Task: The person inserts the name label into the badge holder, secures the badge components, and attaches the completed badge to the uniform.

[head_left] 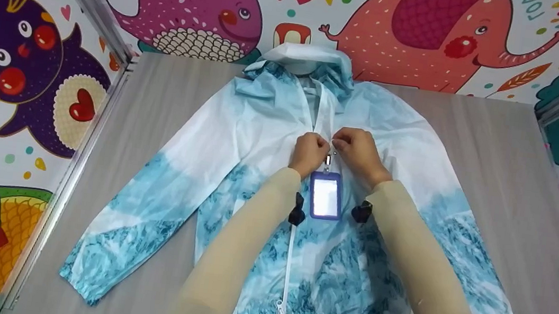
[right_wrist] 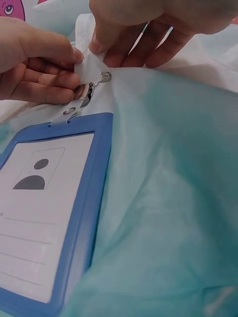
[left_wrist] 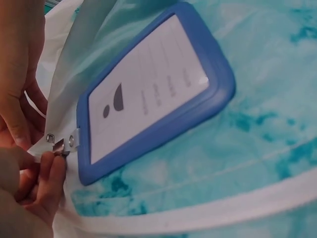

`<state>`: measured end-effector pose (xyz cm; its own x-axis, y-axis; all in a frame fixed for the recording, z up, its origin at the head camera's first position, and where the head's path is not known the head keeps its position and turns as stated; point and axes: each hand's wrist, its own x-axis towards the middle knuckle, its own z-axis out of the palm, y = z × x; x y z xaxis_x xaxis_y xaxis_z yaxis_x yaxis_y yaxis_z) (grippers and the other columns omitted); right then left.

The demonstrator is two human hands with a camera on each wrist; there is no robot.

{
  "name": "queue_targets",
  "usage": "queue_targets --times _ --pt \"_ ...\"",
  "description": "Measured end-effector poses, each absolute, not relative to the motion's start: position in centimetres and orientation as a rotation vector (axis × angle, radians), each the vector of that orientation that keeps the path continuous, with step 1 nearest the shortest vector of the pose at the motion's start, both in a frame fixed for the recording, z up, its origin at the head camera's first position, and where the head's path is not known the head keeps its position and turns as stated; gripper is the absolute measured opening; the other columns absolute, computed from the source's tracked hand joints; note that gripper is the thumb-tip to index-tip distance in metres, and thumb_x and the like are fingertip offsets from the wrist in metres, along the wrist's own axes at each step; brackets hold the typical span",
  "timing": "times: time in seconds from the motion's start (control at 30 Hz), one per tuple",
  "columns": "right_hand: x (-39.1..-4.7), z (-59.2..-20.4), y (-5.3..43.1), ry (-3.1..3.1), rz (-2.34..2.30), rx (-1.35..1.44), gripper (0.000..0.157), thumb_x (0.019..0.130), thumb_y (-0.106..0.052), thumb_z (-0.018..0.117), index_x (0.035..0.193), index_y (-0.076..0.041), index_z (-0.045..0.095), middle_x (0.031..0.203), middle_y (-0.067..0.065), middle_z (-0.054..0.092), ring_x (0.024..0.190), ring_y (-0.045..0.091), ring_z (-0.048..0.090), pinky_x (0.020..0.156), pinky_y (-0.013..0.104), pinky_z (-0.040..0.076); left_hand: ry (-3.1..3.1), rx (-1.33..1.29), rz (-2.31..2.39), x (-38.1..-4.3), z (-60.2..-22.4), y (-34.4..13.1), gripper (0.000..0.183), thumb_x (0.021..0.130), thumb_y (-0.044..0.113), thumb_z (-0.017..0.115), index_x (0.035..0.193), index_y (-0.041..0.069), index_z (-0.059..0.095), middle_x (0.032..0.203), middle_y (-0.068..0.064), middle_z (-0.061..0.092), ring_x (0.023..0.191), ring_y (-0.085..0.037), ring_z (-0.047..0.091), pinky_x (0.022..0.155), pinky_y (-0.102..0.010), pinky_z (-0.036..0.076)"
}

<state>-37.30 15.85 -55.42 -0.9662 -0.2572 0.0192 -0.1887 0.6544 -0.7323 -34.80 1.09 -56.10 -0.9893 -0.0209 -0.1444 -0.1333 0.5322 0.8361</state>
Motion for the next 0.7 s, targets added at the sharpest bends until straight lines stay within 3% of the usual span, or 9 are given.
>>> queue_targets --times 0.1,0.4,0.57,0.7 --pt "-37.3 -55.6 15.8 2.781 -1.249 -0.388 0.017 0.096 -0.008 0.06 0.09 -0.005 0.075 0.088 0.011 0.073 0.08 0.023 0.062 0.078 0.034 0.05 2.677 -0.121 1.435 -34.8 -56.3 0.9 0.024 0.094 0.013 0.057 0.071 0.011 0.063 0.066 0.003 0.057 0.061 -0.012 0.052 0.058 -0.02 0.039" --pt "-36.5 -56.2 16.3 2.713 -1.34 -0.288 0.007 0.096 -0.009 0.061 0.102 -0.005 0.061 0.092 0.013 0.07 0.082 0.021 0.062 0.077 0.03 0.048 2.65 -0.118 1.414 -34.7 -56.2 0.9 0.02 0.099 0.017 0.055 0.094 0.005 0.071 0.082 -0.004 0.066 0.07 -0.012 0.055 0.065 -0.022 0.043" --pt "-36.2 -56.8 16.7 2.727 -1.307 -0.373 0.008 0.093 -0.008 0.066 0.097 -0.002 0.069 0.094 0.015 0.069 0.084 0.023 0.06 0.08 0.031 0.049 2.666 -0.075 1.396 -34.5 -56.5 0.9 0.02 0.102 0.018 0.053 0.099 0.004 0.067 0.088 -0.007 0.066 0.074 -0.012 0.055 0.068 -0.022 0.044" --pt "-36.1 -57.1 16.8 2.74 -1.308 -0.405 0.012 0.093 -0.005 0.065 0.101 0.0 0.073 0.1 0.017 0.072 0.09 0.028 0.064 0.087 0.039 0.053 2.635 -0.059 1.435 -34.4 -56.5 0.8 0.019 0.102 0.018 0.053 0.1 0.004 0.066 0.087 -0.008 0.066 0.071 -0.012 0.058 0.067 -0.022 0.046"
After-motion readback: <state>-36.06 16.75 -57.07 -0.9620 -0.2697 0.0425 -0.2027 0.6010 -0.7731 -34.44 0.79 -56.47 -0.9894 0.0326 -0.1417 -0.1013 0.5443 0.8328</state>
